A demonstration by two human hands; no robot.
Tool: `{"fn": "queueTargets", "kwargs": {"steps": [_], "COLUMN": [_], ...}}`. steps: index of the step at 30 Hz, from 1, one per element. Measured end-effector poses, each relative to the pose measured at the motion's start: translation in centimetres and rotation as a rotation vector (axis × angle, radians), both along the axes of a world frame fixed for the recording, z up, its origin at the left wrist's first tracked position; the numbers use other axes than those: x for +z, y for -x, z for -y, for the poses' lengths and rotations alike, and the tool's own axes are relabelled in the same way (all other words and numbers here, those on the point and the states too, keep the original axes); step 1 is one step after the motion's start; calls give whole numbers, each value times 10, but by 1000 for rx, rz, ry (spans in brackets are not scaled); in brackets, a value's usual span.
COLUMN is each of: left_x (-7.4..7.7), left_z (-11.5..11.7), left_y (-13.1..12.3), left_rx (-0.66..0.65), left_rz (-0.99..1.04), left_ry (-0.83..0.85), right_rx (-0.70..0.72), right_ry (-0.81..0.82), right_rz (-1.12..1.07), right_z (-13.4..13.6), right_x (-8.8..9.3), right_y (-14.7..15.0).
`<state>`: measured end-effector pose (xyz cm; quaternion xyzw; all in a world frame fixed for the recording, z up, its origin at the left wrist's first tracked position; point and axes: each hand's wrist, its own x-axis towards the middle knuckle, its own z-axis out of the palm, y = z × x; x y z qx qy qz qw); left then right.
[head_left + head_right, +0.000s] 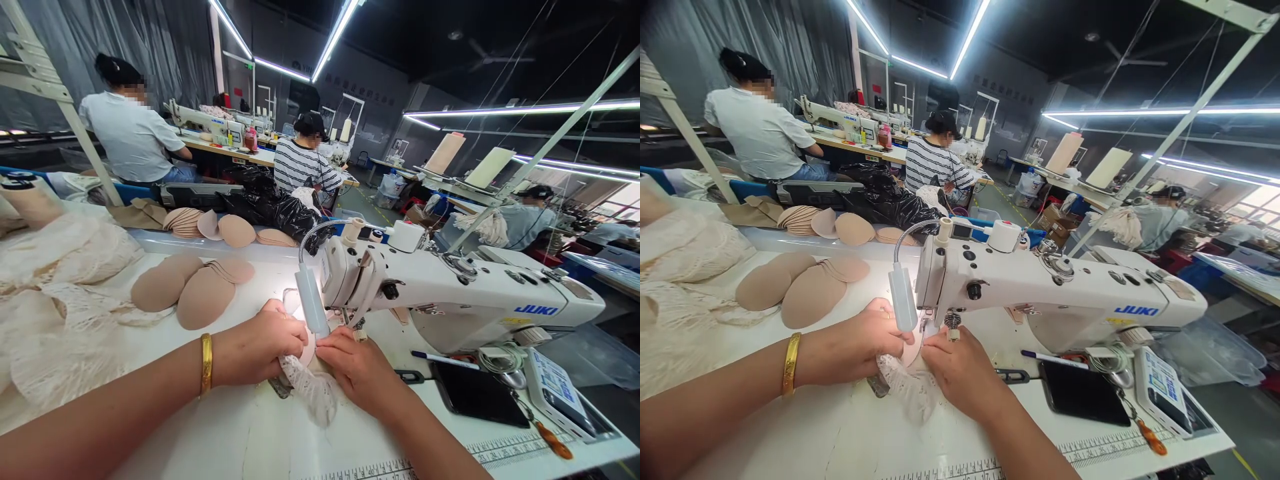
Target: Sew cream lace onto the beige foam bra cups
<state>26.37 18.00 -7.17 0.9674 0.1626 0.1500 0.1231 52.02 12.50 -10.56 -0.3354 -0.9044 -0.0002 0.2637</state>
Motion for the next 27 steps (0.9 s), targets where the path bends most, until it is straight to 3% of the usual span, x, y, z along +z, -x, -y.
{"fn": "queueTargets", "kwargs": {"steps": [6,12,18,22,27], "left_x": [-6,-12,-20,-25,-26], "left_z": [3,-1,-3,1,6], "left_y": [1,1,-3,-9,-19], "left_rx": [-62,-57,-12,57,139], "left_rz": [55,62,29,20,8], "left_ry": [-158,-250,-353,-447,-460], "right_rx": [157,155,30,-125,-296], "right_ry": [60,56,36,68,97], "right_rz": [-24,-23,27,81,0], "right_z": [6,7,6,4,-3], "right_x": [9,10,5,-3,-3], "right_y": [4,3,-1,-6,-7]}}
